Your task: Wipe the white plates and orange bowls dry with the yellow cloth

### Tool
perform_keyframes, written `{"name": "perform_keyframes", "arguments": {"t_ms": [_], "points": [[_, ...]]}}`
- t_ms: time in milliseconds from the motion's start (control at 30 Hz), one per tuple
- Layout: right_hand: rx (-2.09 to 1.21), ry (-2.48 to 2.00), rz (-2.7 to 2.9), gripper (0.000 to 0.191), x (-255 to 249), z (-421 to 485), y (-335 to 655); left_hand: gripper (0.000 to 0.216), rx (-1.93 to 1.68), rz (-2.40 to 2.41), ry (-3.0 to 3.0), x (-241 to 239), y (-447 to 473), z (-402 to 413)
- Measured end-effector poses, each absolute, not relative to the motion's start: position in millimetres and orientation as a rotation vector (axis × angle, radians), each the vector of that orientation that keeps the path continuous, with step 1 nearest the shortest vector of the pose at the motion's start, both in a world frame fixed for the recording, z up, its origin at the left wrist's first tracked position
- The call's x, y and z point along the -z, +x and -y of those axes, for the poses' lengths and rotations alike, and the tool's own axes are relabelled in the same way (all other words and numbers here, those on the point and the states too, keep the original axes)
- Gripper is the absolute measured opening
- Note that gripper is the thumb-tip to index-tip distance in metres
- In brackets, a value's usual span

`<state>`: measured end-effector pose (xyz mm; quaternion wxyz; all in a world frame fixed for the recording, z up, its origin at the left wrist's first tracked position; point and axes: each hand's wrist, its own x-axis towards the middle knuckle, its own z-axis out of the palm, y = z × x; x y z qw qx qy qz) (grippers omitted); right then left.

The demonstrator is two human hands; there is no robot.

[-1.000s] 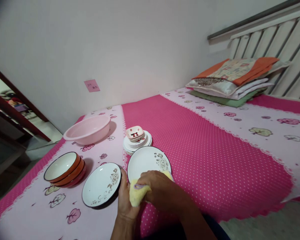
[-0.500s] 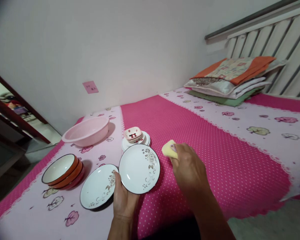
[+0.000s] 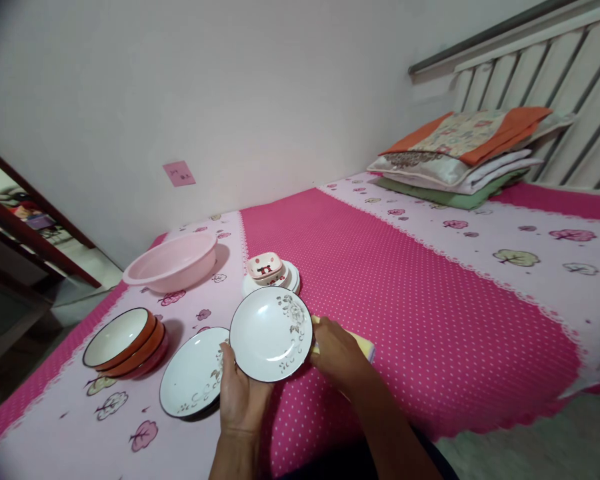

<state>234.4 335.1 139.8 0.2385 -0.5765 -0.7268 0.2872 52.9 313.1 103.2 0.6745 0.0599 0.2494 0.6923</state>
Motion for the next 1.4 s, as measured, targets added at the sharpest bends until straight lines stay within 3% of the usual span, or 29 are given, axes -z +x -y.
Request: {"name": "perform_keyframes", "arguments": {"t_ms": [200, 367, 667, 900, 1400], "points": [[-0.962, -1.31, 2.002, 0.012, -144, -333, 241, 0.058, -1.536, -0.531, 0.125, -102, 53, -314], [-0.94, -1.307, 1.922, 0.012, -139, -337, 245, 0.058, -1.536, -0.556, 0.105, -106, 54, -314], [-1.227, -1.169, 1.411, 0.042, -121, -349, 236, 0.06, -1.473, -0.464, 0.146, -94, 50, -315], [-1.299, -1.124, 1.287, 0.045, -108, -353, 233, 0.054, -1.355, -0.105, 0.298, -85, 52, -325], [-1.375, -1.083, 1.046, 0.047, -105, -353, 239, 0.055, -1.308, -0.385, 0.259, -96, 80, -323]]}}
